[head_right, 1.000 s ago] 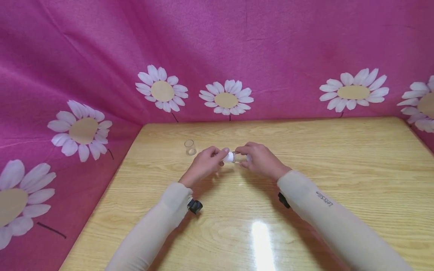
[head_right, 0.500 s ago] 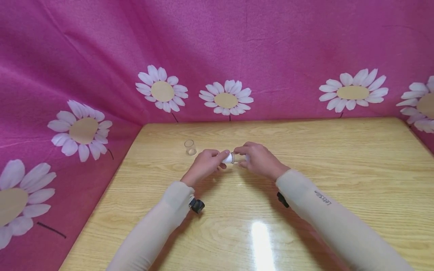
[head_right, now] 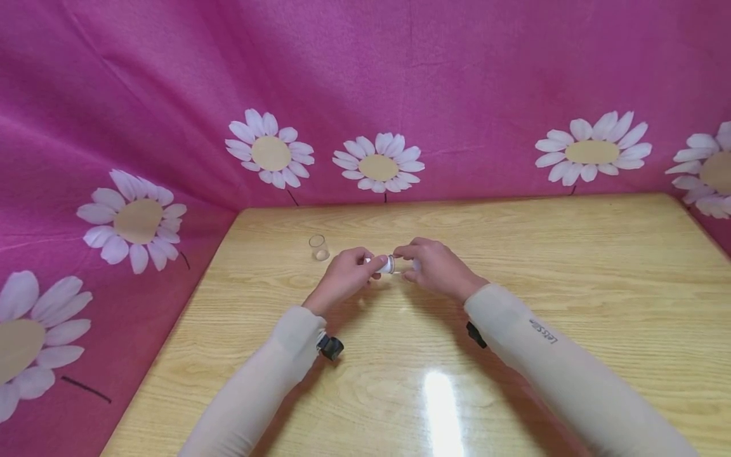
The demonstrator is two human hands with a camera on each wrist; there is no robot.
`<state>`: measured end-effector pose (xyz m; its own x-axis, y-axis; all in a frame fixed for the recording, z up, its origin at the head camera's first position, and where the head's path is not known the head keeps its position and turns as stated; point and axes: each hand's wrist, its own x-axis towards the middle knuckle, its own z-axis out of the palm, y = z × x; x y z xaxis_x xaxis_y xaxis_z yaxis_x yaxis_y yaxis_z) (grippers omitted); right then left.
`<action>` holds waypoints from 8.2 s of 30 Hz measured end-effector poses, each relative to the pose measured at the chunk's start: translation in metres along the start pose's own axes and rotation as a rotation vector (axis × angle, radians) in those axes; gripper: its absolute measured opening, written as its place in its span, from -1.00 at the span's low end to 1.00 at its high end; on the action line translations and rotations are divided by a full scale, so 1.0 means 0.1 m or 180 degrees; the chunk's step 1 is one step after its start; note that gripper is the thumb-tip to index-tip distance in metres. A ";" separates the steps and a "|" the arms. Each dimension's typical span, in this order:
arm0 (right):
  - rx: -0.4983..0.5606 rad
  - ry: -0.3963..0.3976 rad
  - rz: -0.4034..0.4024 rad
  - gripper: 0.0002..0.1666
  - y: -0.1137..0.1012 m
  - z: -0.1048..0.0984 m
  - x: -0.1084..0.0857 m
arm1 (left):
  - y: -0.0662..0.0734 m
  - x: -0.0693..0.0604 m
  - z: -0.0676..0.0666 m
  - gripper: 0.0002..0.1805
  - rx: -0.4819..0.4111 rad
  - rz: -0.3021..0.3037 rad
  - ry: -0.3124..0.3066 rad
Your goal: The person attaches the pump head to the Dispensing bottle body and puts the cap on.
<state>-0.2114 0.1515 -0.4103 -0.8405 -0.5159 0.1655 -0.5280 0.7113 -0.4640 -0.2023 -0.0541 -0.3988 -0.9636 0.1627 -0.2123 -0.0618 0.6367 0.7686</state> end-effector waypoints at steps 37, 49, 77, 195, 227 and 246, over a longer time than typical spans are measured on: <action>0.0043 0.0040 0.0040 -0.51 0.02 0.01 -0.02 | 0.01 -0.03 0.03 -0.53 0.0046 0.0126 0.0151; 0.0013 0.0069 -0.0014 -0.53 0.05 0.02 -0.06 | 0.01 -0.01 0.06 -0.60 -0.0013 0.0192 0.0148; 0.0027 0.0084 -0.0023 -0.51 0.06 0.05 -0.08 | 0.00 -0.02 0.08 -0.53 0.0037 0.0342 0.0265; 0.1142 0.0207 0.0896 -0.55 0.07 0.15 0.46 | -0.30 -0.17 -0.12 -0.52 -0.0064 0.0721 0.0631; 0.1503 0.0225 0.1237 -0.47 0.29 0.28 0.65 | -0.34 -0.13 -0.13 -0.73 -0.0225 0.0882 0.0898; 0.1556 0.0272 0.1253 -0.43 0.25 0.30 0.65 | -0.56 0.14 -0.65 -0.80 -0.0681 0.0692 0.2231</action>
<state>-0.2761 0.1216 -0.4370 -0.9778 -0.2058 -0.0391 -0.0776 0.5292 -0.8449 -0.2289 -0.1371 -0.4054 -0.8952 -0.2940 0.3350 0.1680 0.4736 0.8646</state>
